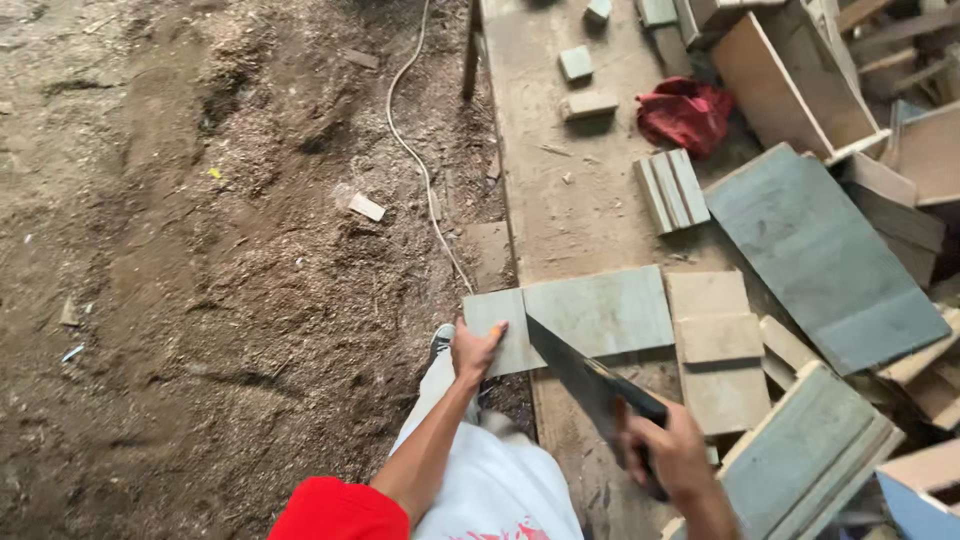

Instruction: The person uses a hand saw to cut a rectangular wooden plank placed on a workbench. They hold the plank with their left hand and saw with their right hand, completing the cut and separating the piece.

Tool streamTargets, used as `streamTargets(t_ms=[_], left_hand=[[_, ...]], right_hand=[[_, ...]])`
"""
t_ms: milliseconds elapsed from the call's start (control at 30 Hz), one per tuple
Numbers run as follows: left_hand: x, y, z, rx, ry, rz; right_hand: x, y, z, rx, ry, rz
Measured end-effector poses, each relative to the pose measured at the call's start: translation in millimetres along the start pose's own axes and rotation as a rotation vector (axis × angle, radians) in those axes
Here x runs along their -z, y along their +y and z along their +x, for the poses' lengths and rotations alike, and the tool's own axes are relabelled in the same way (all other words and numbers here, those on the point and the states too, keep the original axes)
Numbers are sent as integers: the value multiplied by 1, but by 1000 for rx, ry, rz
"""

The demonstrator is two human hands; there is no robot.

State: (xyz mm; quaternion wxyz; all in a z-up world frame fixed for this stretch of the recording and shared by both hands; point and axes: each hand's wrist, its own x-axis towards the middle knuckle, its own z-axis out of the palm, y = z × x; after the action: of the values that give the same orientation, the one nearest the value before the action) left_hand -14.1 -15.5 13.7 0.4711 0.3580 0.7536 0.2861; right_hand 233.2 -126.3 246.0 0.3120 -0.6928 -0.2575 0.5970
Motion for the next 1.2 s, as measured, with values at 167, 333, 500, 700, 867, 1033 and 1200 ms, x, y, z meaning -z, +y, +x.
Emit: streamTargets(t_ms=[167, 333, 500, 700, 867, 1033, 1200], left_hand=[[-9, 7, 2, -27, -28, -19], [-10, 3, 2, -52, -23, 22], [-1, 4, 1, -75, -4, 28], [-8, -2, 8, -52, -13, 102], [-16, -4, 10, -42, -22, 91], [-8, 1, 14, -15, -44, 190], [-10, 2, 12, -15, -42, 166]], right_hand=[[-34, 45, 47, 42, 107, -14], [-48, 39, 16, -24, 115, -124], [3, 47, -63, -214, 148, 3], [10, 95, -30, -2, 152, -84], [-59, 94, 51, 109, 280, -354], [-40, 76, -10, 54, 150, -86], [-12, 77, -89, -142, 174, 70]])
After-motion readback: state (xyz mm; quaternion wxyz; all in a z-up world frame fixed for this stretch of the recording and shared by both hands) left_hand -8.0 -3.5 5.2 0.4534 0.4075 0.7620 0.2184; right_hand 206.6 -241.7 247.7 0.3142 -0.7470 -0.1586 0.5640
